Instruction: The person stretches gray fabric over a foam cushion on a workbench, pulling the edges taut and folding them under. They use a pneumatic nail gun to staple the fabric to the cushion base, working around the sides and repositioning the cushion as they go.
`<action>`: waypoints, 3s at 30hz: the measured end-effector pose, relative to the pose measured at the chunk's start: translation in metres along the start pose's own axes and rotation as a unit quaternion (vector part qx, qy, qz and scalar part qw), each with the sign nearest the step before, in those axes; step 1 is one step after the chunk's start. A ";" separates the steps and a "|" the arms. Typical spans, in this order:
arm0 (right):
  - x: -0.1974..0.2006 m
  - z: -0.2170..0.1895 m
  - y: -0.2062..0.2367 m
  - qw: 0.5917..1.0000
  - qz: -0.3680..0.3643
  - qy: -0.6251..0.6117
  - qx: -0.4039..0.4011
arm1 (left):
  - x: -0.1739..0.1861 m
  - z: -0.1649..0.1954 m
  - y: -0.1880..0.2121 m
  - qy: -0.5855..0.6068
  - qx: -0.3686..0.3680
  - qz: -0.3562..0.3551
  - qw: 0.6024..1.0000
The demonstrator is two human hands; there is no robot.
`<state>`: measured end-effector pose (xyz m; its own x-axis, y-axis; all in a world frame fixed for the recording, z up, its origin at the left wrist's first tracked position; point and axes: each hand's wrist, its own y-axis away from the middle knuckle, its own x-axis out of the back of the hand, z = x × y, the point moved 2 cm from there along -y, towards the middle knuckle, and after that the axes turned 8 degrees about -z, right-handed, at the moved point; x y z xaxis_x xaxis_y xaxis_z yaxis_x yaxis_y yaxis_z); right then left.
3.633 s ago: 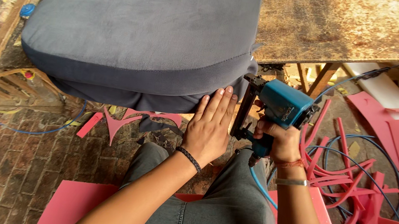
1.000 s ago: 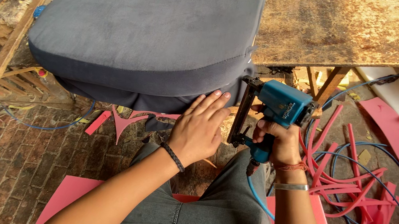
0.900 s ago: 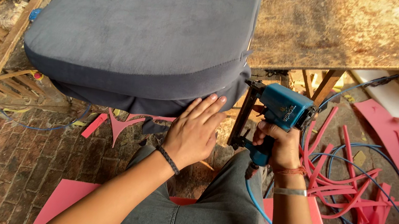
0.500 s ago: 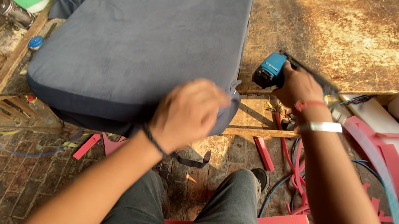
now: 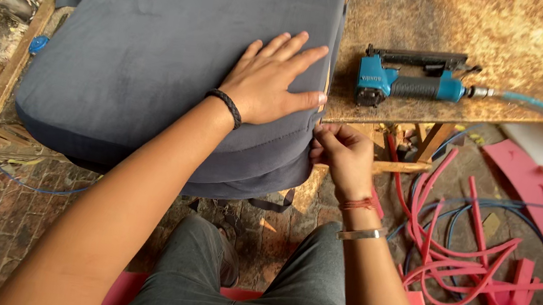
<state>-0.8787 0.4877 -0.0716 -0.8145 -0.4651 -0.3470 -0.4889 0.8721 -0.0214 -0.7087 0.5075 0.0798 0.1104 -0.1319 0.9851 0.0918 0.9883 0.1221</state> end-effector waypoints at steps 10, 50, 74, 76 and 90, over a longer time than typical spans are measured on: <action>0.021 -0.003 -0.008 0.968 0.129 -0.173 0.127 | -0.006 -0.002 0.011 0.038 -0.147 0.134 0.979; -0.003 0.005 0.008 0.988 -0.110 -0.103 -0.024 | -0.003 0.005 0.011 0.081 -0.154 0.167 0.970; -0.005 0.001 0.029 0.963 0.130 0.122 0.204 | -0.003 0.005 0.011 0.083 -0.157 0.173 0.969; -0.010 0.000 0.038 0.962 0.141 0.073 0.223 | -0.004 0.005 0.011 0.084 -0.158 0.175 0.968; 0.030 0.019 0.012 0.986 0.107 -0.070 0.110 | 0.009 0.033 0.017 0.017 -0.148 0.094 0.984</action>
<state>-0.9031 0.4876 -0.1000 -0.8329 -0.2554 -0.4910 -0.2187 0.9668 -0.1319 -0.7389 0.5259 0.0946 0.1861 0.0431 0.9816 0.3505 0.9304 -0.1073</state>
